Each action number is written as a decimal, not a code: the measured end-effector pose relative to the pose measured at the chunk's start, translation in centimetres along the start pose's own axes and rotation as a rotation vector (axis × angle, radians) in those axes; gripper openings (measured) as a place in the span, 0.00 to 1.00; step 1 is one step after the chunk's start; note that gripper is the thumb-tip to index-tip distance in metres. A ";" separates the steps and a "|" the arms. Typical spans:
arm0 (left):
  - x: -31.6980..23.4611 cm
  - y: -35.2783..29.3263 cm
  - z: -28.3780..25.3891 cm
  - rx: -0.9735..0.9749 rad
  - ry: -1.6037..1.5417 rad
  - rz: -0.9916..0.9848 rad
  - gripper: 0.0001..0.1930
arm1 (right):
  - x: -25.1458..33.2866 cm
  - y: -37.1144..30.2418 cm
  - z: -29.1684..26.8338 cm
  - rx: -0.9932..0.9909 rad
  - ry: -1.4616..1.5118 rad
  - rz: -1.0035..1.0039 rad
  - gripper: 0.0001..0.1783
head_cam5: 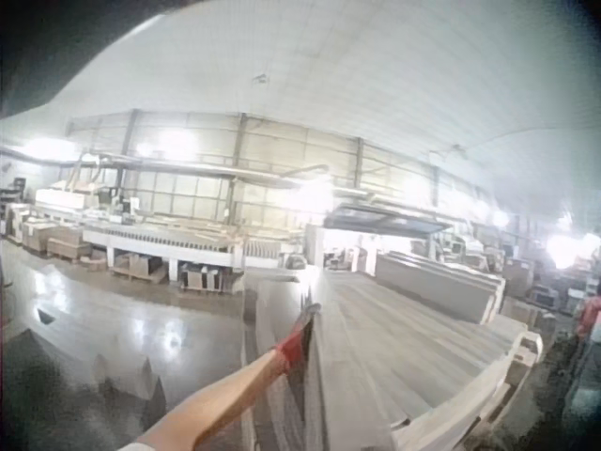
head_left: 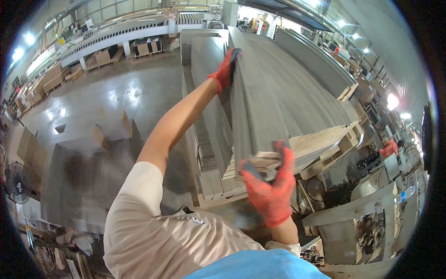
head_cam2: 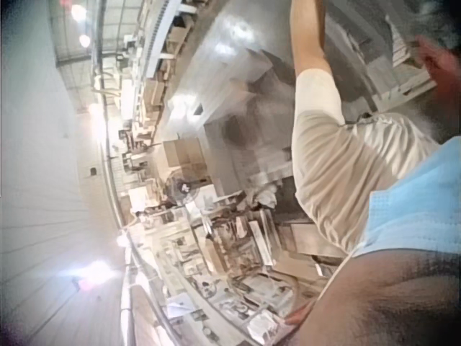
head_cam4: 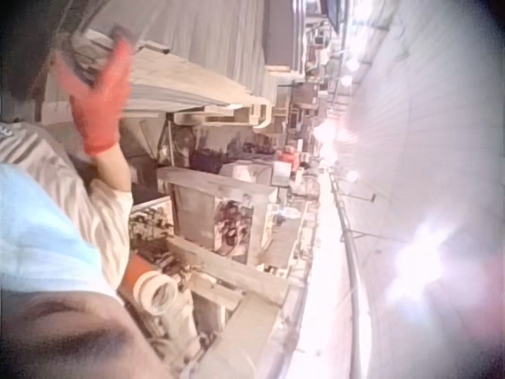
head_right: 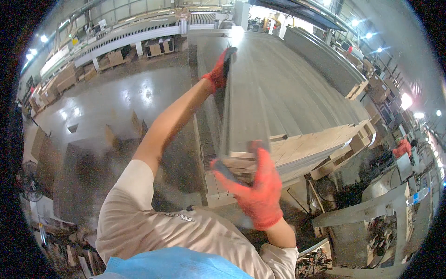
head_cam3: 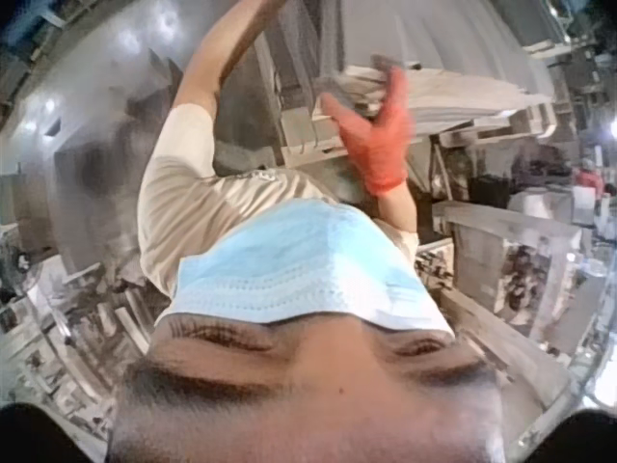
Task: The person repeatedly picks up long, thin wooden planks from a stack and places them onto a machine's feed table. After several cycles, the person moves to a large stack of planks and adjusts the alignment of the top pieces. The person then returns to the machine to continue feeding planks one by one.
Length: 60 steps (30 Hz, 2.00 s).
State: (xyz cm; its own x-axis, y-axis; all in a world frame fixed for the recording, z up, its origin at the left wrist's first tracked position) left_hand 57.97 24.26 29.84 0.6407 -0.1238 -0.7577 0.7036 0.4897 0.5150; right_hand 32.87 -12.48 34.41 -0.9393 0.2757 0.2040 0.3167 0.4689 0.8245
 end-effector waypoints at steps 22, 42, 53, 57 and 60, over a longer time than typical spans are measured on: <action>-2.1 -30.2 -22.4 -0.326 -0.036 0.062 0.28 | 0.4 -12.7 7.7 -0.641 -0.244 0.562 0.44; -8.4 -29.6 -42.7 -0.305 0.787 0.175 0.22 | -9.7 -51.8 47.2 1.649 -0.052 1.386 0.24; -2.2 -4.6 -54.1 -0.005 0.558 0.077 0.24 | -15.0 -37.9 75.0 1.699 0.130 1.347 0.22; -4.3 3.5 -60.7 0.143 0.918 0.387 0.27 | -17.4 -31.3 83.9 1.655 0.164 1.378 0.21; -1.7 7.0 -71.8 -0.116 0.813 0.270 0.29 | -19.1 -27.2 89.3 1.612 0.151 1.415 0.20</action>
State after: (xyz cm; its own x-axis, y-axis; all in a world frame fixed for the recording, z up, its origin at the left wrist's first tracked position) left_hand 39.70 89.90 5.94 0.3312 0.6439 -0.6897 0.4952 0.5036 0.7080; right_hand 53.99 44.39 -39.04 -0.0095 0.9766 0.2149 0.3616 0.2037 -0.9098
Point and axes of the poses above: each hand's wrist, its own y-axis towards the middle knuckle, its own z-axis out of the palm, x = y × z, the point moved 7 cm from there along y, towards the middle knuckle, and after that the axes turned 13 degrees about z, right-handed, at the moved point
